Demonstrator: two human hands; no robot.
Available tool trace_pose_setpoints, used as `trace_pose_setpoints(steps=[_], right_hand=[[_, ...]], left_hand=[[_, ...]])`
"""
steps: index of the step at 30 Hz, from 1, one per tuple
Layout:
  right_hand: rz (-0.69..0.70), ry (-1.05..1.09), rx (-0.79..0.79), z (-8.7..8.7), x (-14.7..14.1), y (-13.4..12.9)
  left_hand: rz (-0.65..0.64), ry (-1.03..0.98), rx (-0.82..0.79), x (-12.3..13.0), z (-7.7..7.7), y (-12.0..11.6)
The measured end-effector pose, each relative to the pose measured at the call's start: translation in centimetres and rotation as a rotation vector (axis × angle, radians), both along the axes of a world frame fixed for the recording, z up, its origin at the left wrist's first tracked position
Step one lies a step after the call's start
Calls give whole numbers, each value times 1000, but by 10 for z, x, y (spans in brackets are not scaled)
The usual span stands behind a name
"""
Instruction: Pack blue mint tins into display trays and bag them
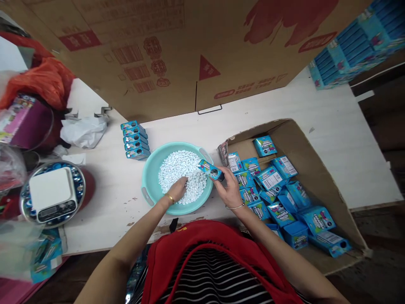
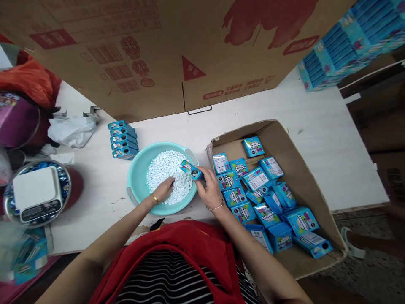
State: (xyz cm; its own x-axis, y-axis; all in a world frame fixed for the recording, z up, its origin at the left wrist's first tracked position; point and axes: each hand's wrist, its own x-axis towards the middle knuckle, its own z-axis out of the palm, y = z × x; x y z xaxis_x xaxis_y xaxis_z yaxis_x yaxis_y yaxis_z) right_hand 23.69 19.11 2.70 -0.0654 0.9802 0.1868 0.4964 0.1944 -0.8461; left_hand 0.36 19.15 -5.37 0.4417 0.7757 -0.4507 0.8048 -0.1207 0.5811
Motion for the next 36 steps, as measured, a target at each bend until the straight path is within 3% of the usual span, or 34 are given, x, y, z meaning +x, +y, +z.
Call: trace_pose_setpoints(steps=[3, 6, 11, 15, 20, 26, 29, 32, 34, 36], right_hand=[[-20, -1, 13, -1, 2, -1], [-45, -7, 11, 0, 5, -1], [-14, -10, 26, 1, 4, -1], [83, -23, 45, 0, -8, -2], [216, -41, 77, -6, -29, -8], [286, -13, 108, -6, -47, -15], [297, 32, 103, -7, -51, -17], [290, 98, 79, -9, -52, -17], [293, 155, 70, -8, -54, -16], [317, 196, 75, -3, -57, -16]], left_hand=[[39, -86, 5, 7, 1, 1], [52, -149, 15, -3, 22, 1], [3, -220, 109, -32, 89, 4], [-86, -168, 197, -41, 144, 9], [-249, 154, 229, -25, 198, 17], [-404, 591, 238, 16, 246, 16], [-459, 652, 260, 25, 262, 15], [-460, 572, 261, 12, 267, 18], [-414, 417, 277, -7, 258, 21], [-351, 239, 306, -25, 238, 23]])
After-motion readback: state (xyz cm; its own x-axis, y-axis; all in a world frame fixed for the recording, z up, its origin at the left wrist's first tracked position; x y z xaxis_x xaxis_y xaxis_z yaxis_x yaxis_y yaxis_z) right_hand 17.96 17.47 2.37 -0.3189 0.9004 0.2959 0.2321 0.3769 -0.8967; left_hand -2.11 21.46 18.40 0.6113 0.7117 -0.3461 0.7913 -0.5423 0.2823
